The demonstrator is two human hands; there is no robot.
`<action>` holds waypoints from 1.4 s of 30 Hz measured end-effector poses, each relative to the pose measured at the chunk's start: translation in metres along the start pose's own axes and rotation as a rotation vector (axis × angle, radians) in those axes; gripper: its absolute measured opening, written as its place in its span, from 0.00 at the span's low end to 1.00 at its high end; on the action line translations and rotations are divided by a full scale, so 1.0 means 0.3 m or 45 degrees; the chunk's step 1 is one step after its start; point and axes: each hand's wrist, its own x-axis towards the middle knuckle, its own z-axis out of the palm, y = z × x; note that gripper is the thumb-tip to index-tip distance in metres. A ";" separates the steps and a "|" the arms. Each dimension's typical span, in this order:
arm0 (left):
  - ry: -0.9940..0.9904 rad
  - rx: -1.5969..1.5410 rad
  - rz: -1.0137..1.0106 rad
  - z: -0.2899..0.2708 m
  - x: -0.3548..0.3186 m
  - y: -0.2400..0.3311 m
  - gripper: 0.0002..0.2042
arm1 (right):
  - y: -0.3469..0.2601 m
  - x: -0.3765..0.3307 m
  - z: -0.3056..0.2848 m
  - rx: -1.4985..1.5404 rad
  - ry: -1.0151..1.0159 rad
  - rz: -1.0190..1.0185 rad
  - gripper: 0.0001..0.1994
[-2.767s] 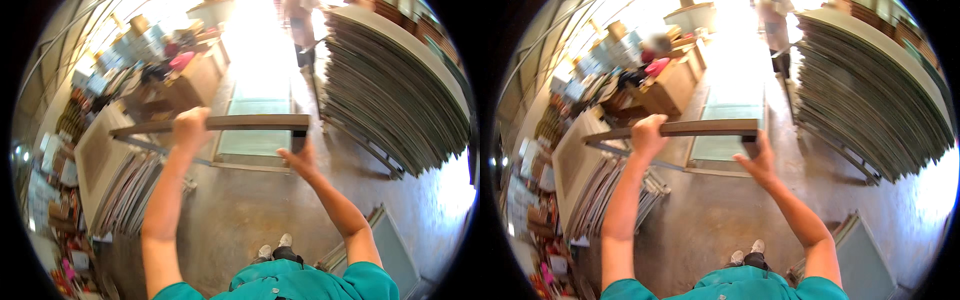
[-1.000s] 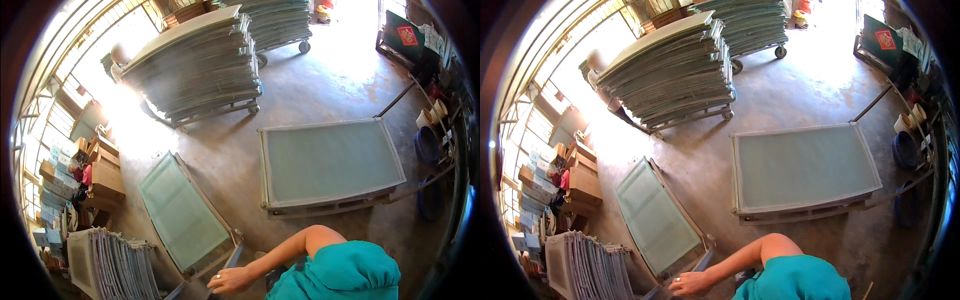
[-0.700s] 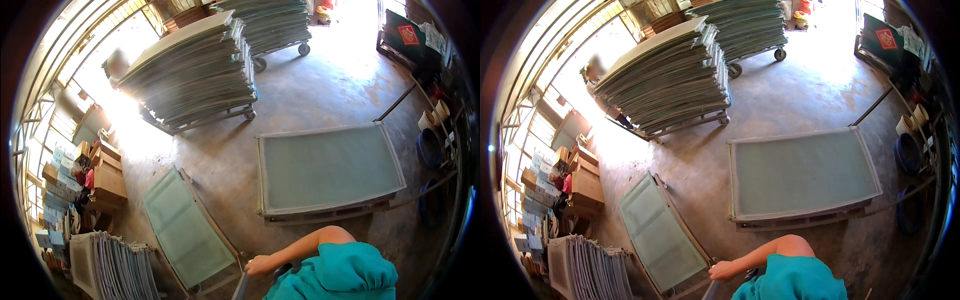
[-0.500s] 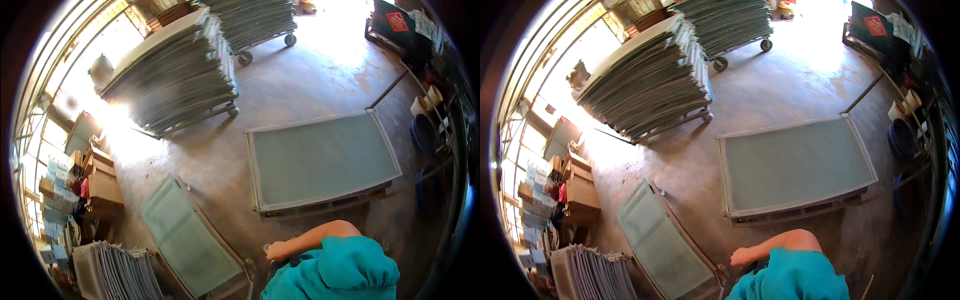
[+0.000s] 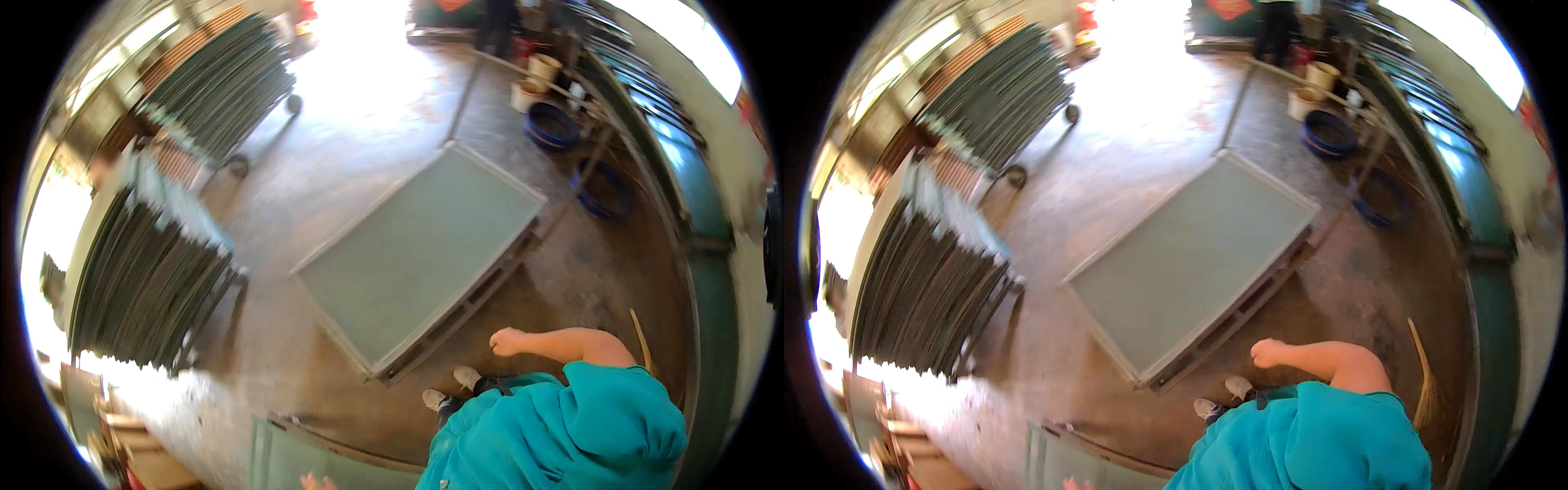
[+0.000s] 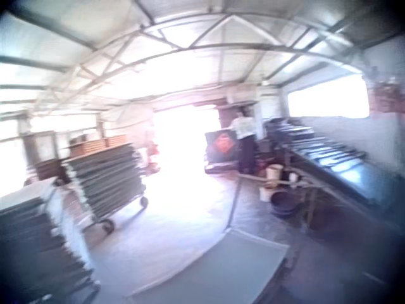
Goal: The person moves from an outdoor area into a workshop and begins assembling window screens. They pick up large rectangular frames and mesh panels, place them on a workbench, and insert cardboard strips into the frame grooves. The person works alongside another individual, handling the components one by one.
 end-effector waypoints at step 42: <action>-0.875 -0.817 1.366 0.329 0.376 4.341 0.23 | 2.534 -0.346 -2.030 0.443 1.498 0.131 0.33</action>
